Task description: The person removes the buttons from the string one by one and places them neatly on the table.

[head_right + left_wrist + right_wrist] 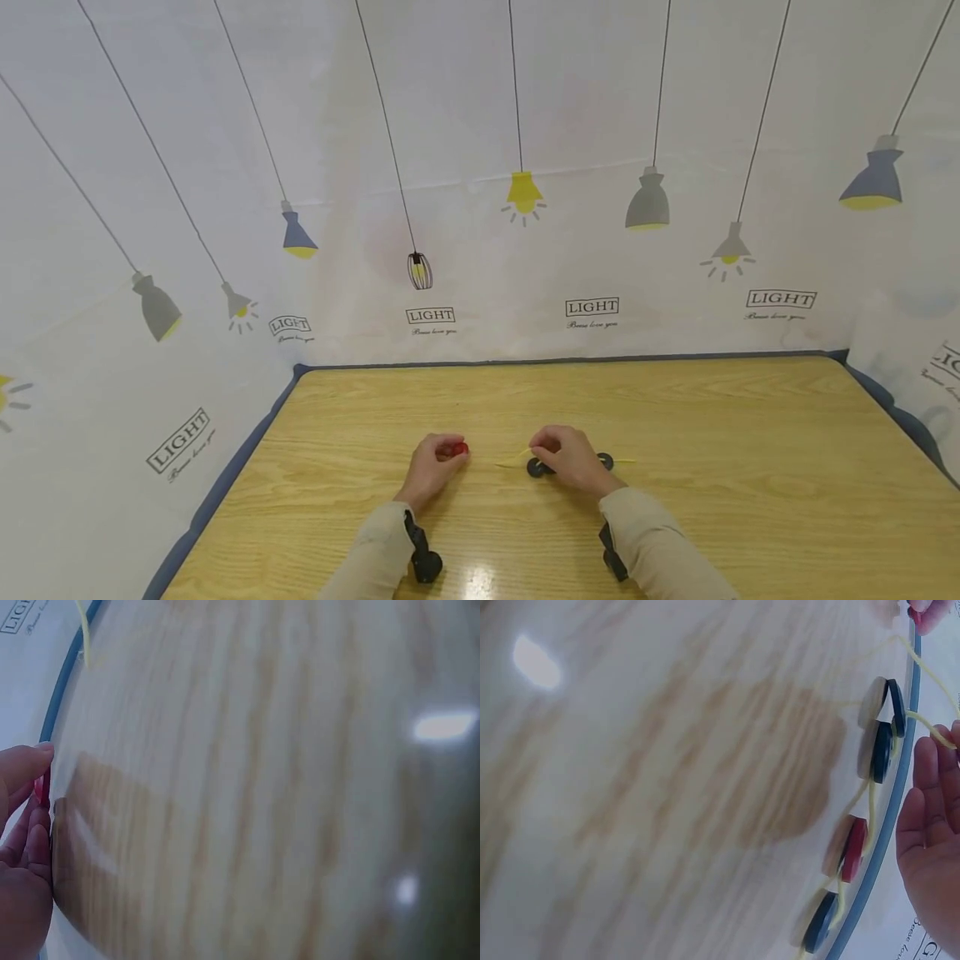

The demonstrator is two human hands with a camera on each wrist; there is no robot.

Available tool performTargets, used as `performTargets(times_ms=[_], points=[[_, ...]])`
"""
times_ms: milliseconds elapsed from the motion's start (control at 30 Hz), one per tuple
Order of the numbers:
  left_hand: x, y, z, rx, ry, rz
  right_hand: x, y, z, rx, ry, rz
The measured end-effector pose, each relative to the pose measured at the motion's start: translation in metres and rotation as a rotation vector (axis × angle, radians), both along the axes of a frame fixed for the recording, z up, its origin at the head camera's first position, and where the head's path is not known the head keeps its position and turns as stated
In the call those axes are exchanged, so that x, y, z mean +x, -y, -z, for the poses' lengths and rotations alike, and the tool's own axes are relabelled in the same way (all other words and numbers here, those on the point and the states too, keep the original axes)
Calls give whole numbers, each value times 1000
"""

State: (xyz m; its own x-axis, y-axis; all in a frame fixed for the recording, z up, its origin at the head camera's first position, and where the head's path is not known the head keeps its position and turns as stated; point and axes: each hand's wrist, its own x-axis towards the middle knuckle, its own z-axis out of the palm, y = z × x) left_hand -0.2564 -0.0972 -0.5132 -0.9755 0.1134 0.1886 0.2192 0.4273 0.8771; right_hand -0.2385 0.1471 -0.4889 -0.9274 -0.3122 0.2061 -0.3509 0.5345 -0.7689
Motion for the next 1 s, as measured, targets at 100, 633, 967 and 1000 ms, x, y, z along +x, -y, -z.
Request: performTargets(times_ms=[100, 633, 967, 1000], points=[[0, 0, 1, -20, -17, 14, 0, 0, 0, 0, -3, -4], [1, 6, 1, -73, 9, 37, 0, -1, 3, 4, -15, -15], [-2, 8, 7, -18, 35, 17, 0, 0, 3, 1, -19, -24], [-2, 9, 7, -6, 36, 16, 0, 0, 3, 1, -18, -21]])
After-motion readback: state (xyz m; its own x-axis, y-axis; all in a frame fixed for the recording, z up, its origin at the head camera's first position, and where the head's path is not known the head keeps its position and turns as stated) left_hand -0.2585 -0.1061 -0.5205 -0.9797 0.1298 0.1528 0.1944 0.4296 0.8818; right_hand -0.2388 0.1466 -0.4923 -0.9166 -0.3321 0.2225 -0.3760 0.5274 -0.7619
